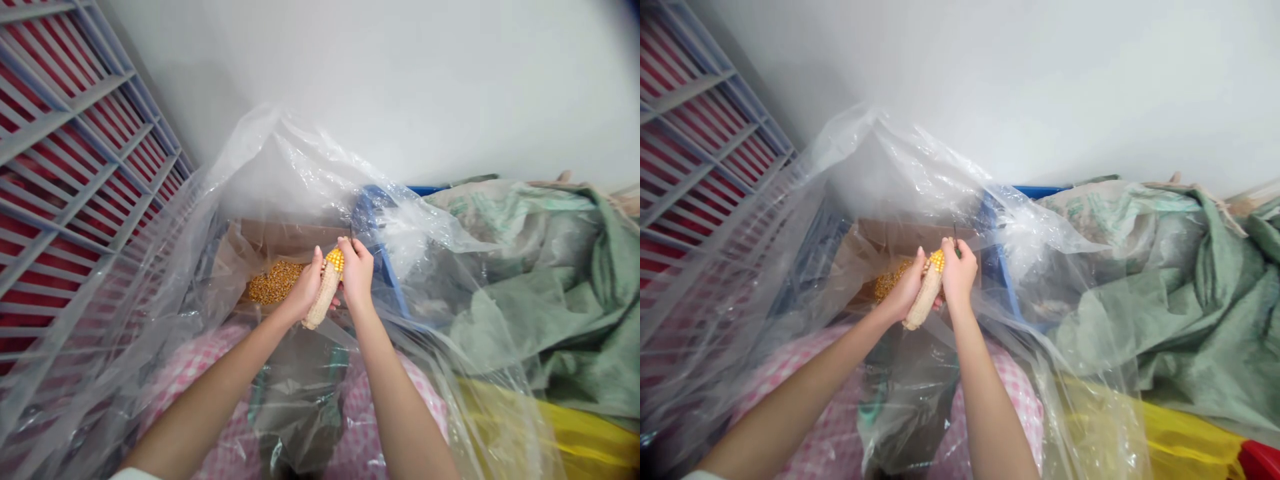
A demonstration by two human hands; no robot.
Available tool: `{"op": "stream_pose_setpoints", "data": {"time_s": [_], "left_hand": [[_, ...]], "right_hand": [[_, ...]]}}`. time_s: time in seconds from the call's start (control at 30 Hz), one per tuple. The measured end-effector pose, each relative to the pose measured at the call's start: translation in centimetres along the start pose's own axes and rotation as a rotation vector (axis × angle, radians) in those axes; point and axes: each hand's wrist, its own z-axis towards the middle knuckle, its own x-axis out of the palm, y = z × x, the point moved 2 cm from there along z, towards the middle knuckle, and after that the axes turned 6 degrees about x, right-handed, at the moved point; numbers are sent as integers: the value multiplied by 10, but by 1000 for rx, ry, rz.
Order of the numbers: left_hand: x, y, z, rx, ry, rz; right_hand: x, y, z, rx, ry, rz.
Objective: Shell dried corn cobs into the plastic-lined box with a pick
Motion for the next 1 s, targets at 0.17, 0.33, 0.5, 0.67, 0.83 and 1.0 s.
{"op": "stream_pose_setpoints", "data": {"time_s": [0.17,0.33,0.5,0.67,0.83,1.0], "left_hand": [[3,-5,-5,160,14,73],[7,-3,-7,137,29,21],[5,-4,-5,155,22,25],[1,-7,-5,282,-101,223],[4,-1,-6,269,-36,280],[4,-3,-5,236,-54,169]], "right_hand": [[-3,2,1,34,103,3],[-5,7,-1,24,92,24],[-3,8,0,27,25,58],[-5,9,2,13,7,66],[-6,6,2,-21,-35,-13],[-4,5,1,-23,-75,-8]]}}
